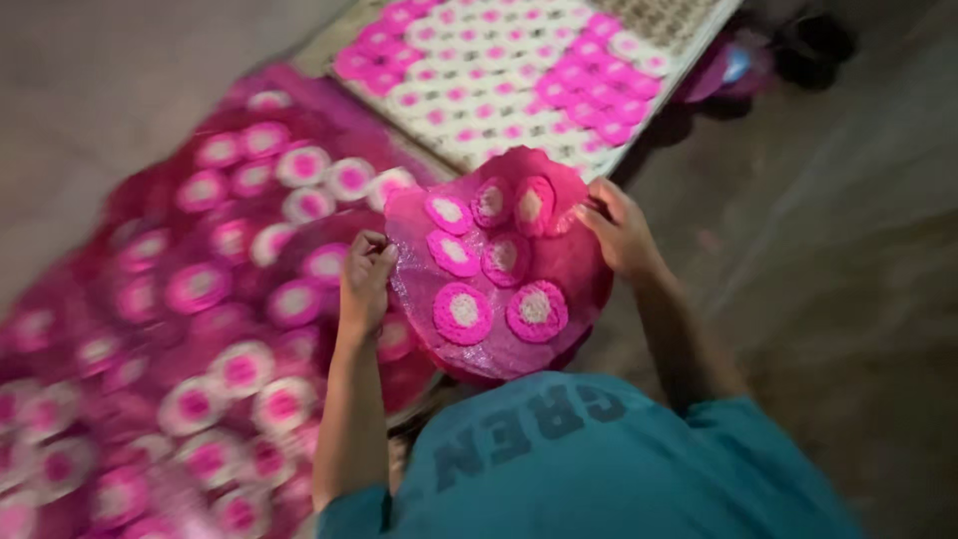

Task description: The person arranges pink and white circular decorative items on a woven tray. They pick up the circles from a pile and place them in neat rows on the tray, occasionally adjusting their positions.

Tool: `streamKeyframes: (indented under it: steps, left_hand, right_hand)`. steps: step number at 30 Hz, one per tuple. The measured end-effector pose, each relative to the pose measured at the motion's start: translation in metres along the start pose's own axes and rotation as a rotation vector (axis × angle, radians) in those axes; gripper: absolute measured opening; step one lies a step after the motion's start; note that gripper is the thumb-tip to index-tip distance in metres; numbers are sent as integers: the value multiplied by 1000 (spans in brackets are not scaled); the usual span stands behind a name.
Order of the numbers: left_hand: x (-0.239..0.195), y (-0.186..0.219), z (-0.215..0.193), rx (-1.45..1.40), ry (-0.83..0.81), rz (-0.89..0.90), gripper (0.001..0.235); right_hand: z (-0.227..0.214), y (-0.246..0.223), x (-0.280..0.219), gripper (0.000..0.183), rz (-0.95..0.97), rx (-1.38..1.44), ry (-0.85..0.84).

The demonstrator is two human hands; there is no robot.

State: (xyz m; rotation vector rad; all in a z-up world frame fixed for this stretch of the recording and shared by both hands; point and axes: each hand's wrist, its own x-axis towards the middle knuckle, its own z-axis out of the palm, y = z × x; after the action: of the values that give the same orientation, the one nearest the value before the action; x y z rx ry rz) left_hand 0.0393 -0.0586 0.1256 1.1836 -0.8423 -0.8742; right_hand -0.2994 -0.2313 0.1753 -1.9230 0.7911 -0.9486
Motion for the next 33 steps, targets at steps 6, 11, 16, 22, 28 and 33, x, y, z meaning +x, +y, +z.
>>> streamKeyframes:
  steps: [6,11,16,22,28,33]
  left_hand:
    - [71,-74,162,-141,-5,-118,14]
    - [157,-113,239,-38,-35,-94,9]
    - [239,-148,275,-124,-58,-115,6]
    - [323,-146,291,-55,83,21,14]
    - [389,-125,293,296,509,-237,12]
    - [397,-134,253,538,629,9,14]
  right_hand:
    - [-148,84,-11,13,204,262,184]
    - [-219,143,29,11,226,334,243]
    - [-257,204,111,13,161,414,197]
    - [-270,285,238,7,76,131,69]
    - [-247,349,350,17,62,-40,-167]
    - [-221,395,367,30,441,183,-546]
